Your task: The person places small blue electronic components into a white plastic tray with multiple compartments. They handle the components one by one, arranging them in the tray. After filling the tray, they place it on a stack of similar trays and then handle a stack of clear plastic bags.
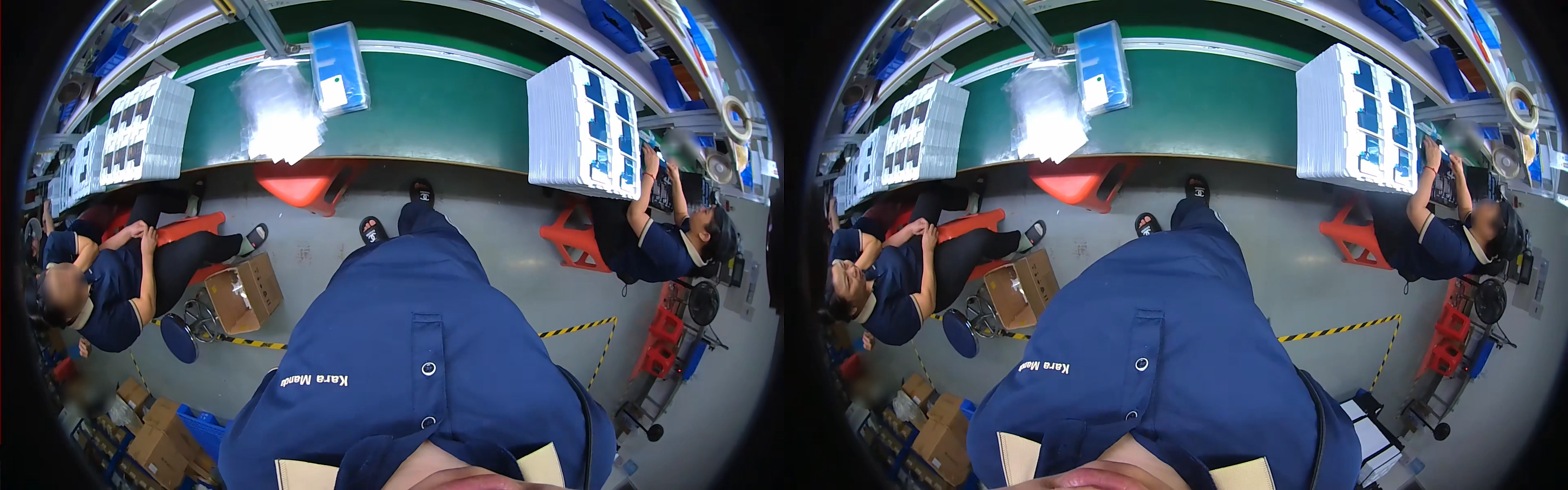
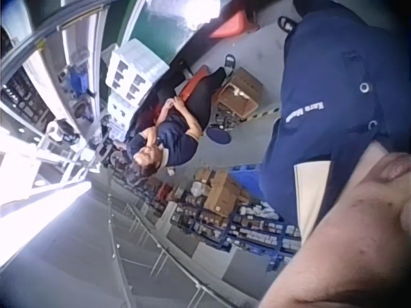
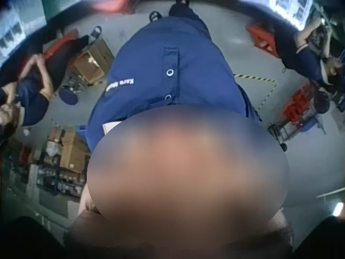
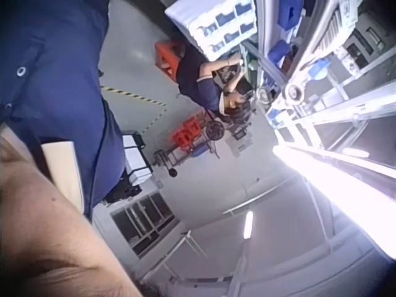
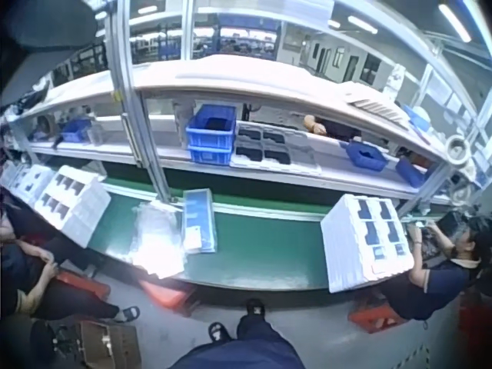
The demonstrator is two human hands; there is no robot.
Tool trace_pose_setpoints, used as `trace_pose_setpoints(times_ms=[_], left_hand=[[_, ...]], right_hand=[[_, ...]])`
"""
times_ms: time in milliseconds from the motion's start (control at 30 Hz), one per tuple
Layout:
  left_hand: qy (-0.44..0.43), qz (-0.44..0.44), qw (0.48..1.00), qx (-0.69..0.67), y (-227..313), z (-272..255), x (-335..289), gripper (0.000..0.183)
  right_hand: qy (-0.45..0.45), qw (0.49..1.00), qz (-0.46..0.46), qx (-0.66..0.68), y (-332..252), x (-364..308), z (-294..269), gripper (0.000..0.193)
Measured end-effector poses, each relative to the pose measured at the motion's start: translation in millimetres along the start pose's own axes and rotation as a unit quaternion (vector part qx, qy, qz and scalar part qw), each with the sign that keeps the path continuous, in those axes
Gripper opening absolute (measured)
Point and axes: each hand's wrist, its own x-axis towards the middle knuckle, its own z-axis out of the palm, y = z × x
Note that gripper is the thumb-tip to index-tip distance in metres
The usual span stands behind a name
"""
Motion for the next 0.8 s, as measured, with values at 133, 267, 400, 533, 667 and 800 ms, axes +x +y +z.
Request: trace_pose_setpoints(times_ms=[133, 267, 400, 533, 667, 800], left_hand=[[0.005, -0.005, 1.0, -0.01, -13, -5, -8, 0.049], [0.008, -0.01, 1.0, -0.019, -24, -6, -15, 0.05], [0.012, -0.015, 0.999, -0.03, -36, -8, -25, 0.051], [0.015, -0.016, 0.999, -0.044, -46, -9, -30, 0.053], [0.017, -0.017, 0.998, -0.055, -54, -9, -35, 0.054], [0.018, -0.017, 0.998, -0.062, -58, -7, -34, 0.055]], right_hand=[[-0.012, 1.0, 0.003, -0.011, -2, -2, -3, 0.013], [-0.021, 1.0, 0.003, -0.018, -10, -2, -7, 0.013], [-0.031, 0.999, 0.002, -0.025, -18, -4, -10, 0.013], [-0.042, 0.999, 0.0, -0.031, -28, -4, -12, 0.012], [-0.051, 0.998, 0.0, -0.038, -35, -6, -16, 0.012], [-0.061, 0.997, 0.0, -0.038, -42, -10, -18, 0.011]])
